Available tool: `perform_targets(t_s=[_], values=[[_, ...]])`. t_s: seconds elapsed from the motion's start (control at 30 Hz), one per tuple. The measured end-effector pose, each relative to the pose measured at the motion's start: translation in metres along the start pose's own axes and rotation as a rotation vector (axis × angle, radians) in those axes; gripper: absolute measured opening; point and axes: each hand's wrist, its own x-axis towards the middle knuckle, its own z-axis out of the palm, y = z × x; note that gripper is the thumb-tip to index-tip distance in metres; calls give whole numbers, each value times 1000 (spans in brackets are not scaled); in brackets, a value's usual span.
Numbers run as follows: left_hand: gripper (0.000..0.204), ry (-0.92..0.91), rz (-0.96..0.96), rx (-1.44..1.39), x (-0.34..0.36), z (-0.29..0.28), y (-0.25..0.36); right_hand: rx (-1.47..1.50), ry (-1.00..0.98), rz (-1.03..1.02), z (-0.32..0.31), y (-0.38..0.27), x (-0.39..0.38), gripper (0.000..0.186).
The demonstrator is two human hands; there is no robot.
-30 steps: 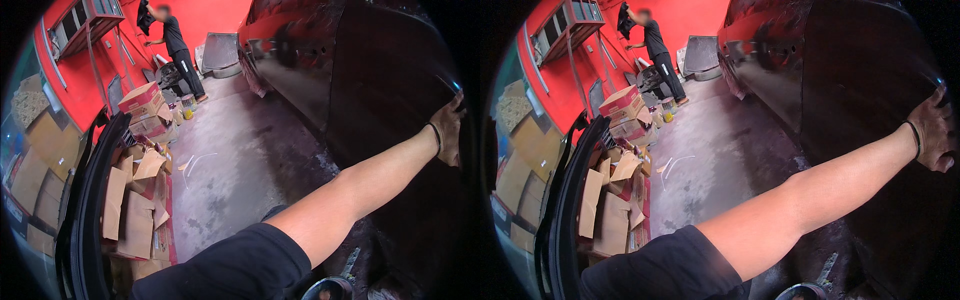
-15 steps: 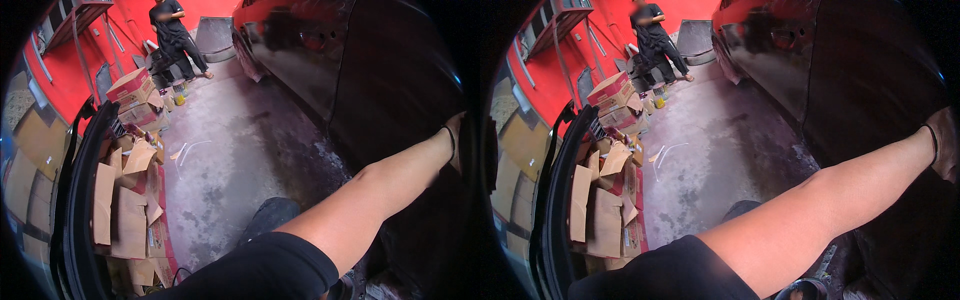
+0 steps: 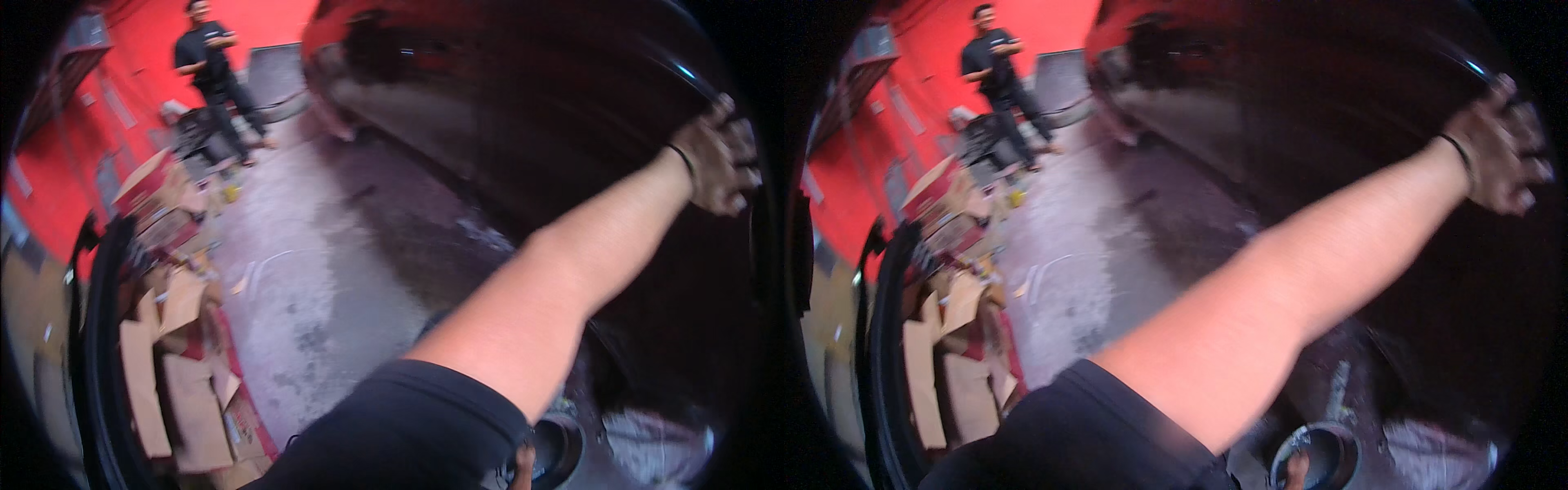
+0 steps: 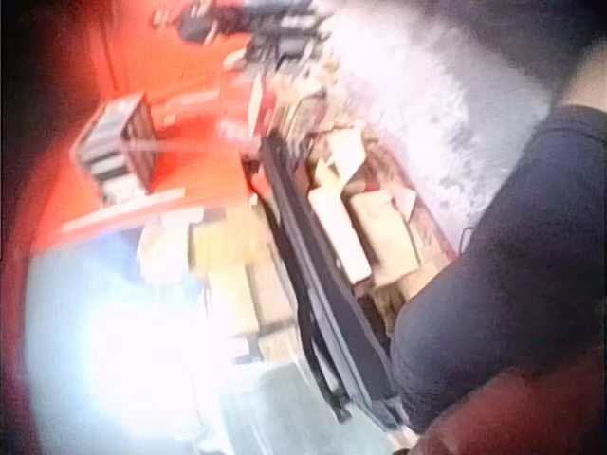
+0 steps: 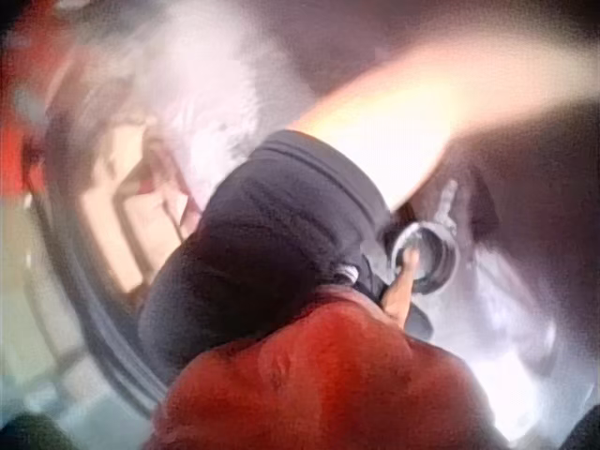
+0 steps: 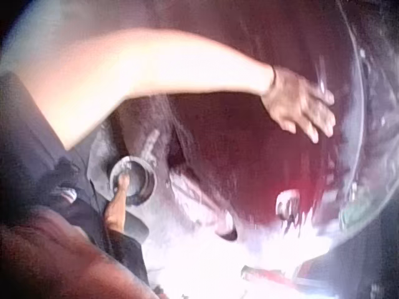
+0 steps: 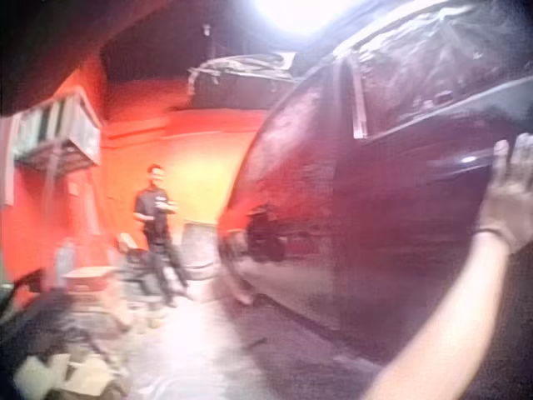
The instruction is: The person sands the side of a maroon car door with a sanding block, repeatedly dipping it into a bucket of water. The person works on the door panel and around the door handle area.
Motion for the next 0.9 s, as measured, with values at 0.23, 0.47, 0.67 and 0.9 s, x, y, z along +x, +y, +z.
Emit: perform_targets(t_s=[0.23, 0.47, 0.67, 0.9], values=[[59, -34, 1, -208, 21, -38, -6, 647, 417, 361, -106, -42, -96, 54], [63, -181, -15, -75, 14, -63, 39, 1181, 1154, -281, -396, -153, -269, 60], [62, -192, -18, -119, 6, -38, 10, -375, 2209, -651, -568, -430, -219, 38], [61, -166, 19, -114, 14, -35, -18, -841, 1739, -823, -498, -529, -136, 67]])
